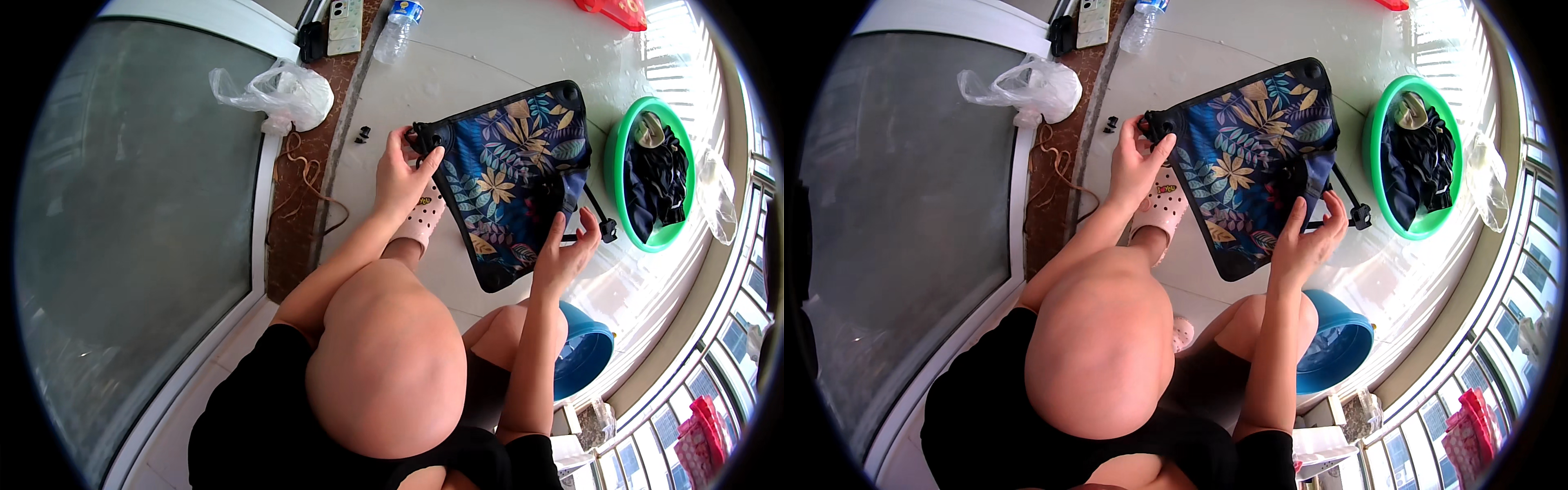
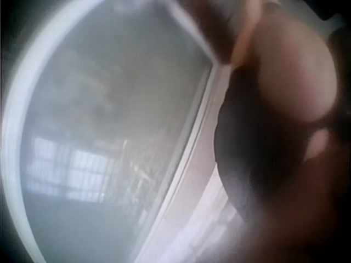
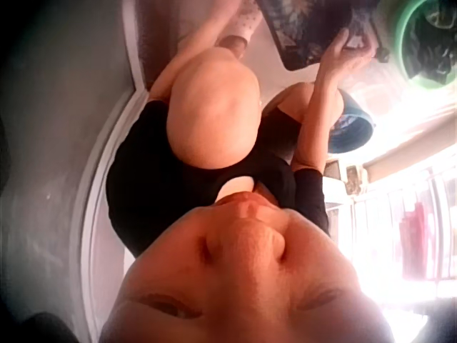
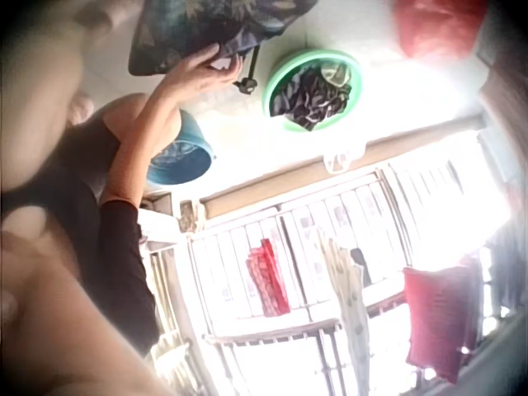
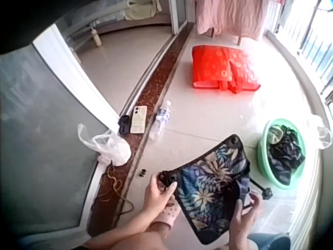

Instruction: The person sits on a tiled balcony floor and assembles a small, foldable stool. They thread black elastic cords through the metal frame joints and secure them with plastic toggles. The person then attaches a floral-patterned fabric seat to the frame using a brown cord, threading it through the corners and tying it off.

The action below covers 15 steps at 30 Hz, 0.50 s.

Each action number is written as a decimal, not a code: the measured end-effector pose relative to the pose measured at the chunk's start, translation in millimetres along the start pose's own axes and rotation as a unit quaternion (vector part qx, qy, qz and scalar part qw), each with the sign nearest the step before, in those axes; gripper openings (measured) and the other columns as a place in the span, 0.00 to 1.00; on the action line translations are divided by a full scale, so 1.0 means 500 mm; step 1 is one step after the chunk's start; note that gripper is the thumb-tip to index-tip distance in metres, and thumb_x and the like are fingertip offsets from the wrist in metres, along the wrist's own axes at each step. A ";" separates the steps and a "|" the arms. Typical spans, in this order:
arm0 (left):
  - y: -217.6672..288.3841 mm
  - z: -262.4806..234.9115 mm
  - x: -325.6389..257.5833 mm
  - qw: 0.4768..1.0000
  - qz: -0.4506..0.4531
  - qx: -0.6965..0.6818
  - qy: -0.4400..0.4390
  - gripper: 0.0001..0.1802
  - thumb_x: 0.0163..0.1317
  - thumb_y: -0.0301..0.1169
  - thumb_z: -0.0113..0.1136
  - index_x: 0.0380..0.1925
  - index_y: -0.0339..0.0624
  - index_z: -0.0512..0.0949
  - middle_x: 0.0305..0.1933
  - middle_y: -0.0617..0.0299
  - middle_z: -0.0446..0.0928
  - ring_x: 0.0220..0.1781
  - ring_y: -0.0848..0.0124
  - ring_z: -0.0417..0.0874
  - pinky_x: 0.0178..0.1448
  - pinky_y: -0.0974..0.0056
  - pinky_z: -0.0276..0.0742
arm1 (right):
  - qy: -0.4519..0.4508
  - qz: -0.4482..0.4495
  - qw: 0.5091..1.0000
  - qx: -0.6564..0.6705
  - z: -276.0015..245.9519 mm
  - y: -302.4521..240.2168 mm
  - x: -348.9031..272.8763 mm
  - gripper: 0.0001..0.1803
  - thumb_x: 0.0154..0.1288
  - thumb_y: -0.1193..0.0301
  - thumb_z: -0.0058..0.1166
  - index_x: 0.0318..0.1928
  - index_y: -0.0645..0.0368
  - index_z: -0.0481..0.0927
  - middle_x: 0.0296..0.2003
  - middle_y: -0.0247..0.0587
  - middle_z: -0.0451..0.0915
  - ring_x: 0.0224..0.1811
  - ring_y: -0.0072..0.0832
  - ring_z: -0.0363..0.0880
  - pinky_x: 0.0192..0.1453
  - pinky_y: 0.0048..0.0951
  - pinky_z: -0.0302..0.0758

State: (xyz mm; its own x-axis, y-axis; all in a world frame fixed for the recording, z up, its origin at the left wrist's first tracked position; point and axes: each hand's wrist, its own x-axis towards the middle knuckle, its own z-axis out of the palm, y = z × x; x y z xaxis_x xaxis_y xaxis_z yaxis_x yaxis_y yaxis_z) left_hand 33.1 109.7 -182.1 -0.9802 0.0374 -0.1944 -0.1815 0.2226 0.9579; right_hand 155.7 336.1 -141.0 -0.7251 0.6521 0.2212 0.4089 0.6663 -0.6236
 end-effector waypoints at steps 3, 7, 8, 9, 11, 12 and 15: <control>0.007 0.009 0.011 0.996 0.052 0.060 0.027 0.29 0.60 0.39 0.70 0.54 0.32 0.70 0.39 0.56 0.83 0.39 0.68 0.86 0.39 0.65 0.82 | -0.092 0.081 0.993 0.009 0.007 0.025 -0.009 0.38 0.61 0.61 0.67 0.66 0.64 0.65 0.59 0.54 0.75 0.56 0.46 0.76 0.60 0.39 0.71; 0.004 0.009 0.027 0.995 0.058 0.083 0.021 0.26 0.61 0.38 0.69 0.51 0.31 0.73 0.35 0.57 0.84 0.32 0.70 0.86 0.38 0.67 0.81 | -0.166 0.204 0.957 0.121 0.011 0.042 0.032 0.28 0.67 0.59 0.63 0.60 0.64 0.73 0.46 0.45 0.82 0.46 0.27 0.78 0.54 0.27 0.73; 0.000 0.005 0.031 0.995 0.056 0.086 0.018 0.26 0.61 0.38 0.69 0.51 0.31 0.74 0.34 0.57 0.84 0.31 0.71 0.85 0.38 0.67 0.80 | -0.126 0.221 0.953 0.164 -0.005 0.051 0.037 0.23 0.68 0.60 0.62 0.55 0.64 0.78 0.43 0.39 0.82 0.44 0.22 0.76 0.51 0.23 0.72; 0.000 -0.006 0.037 0.997 0.056 0.053 -0.002 0.25 0.63 0.36 0.68 0.52 0.30 0.73 0.36 0.57 0.84 0.32 0.74 0.84 0.38 0.69 0.78 | -0.069 0.250 0.934 0.244 -0.018 0.074 0.041 0.21 0.68 0.60 0.62 0.53 0.63 0.80 0.42 0.37 0.83 0.45 0.23 0.77 0.52 0.23 0.72; 0.006 -0.013 0.043 0.998 0.004 -0.061 -0.021 0.22 0.65 0.33 0.65 0.52 0.29 0.73 0.40 0.59 0.83 0.37 0.78 0.82 0.41 0.71 0.77 | 0.000 0.222 0.945 0.240 -0.069 0.098 0.058 0.21 0.69 0.61 0.62 0.54 0.63 0.80 0.49 0.37 0.81 0.49 0.22 0.76 0.57 0.25 0.70; 0.019 -0.015 0.047 0.992 -0.016 -0.113 -0.046 0.20 0.66 0.32 0.64 0.52 0.30 0.73 0.42 0.62 0.81 0.41 0.79 0.80 0.45 0.73 0.75 | 0.016 0.162 0.976 0.142 -0.079 0.114 0.066 0.21 0.67 0.61 0.63 0.53 0.63 0.81 0.50 0.39 0.80 0.52 0.25 0.75 0.58 0.27 0.70; 0.025 -0.016 0.054 0.974 -0.076 -0.199 -0.083 0.19 0.66 0.30 0.65 0.52 0.34 0.73 0.45 0.64 0.79 0.44 0.79 0.77 0.51 0.73 0.73 | 0.029 0.083 0.996 -0.030 -0.097 0.131 0.096 0.22 0.62 0.63 0.67 0.51 0.65 0.82 0.65 0.47 0.68 0.64 0.35 0.69 0.66 0.35 0.66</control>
State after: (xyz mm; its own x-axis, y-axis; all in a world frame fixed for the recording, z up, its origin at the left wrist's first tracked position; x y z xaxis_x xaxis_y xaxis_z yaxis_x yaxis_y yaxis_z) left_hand 3.7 105.6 -173.5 -0.9190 0.1981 -0.3410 -0.3728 -0.1549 0.9149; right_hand 174.5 428.7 -135.0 -0.6127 0.7733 0.1632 0.5539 0.5675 -0.6092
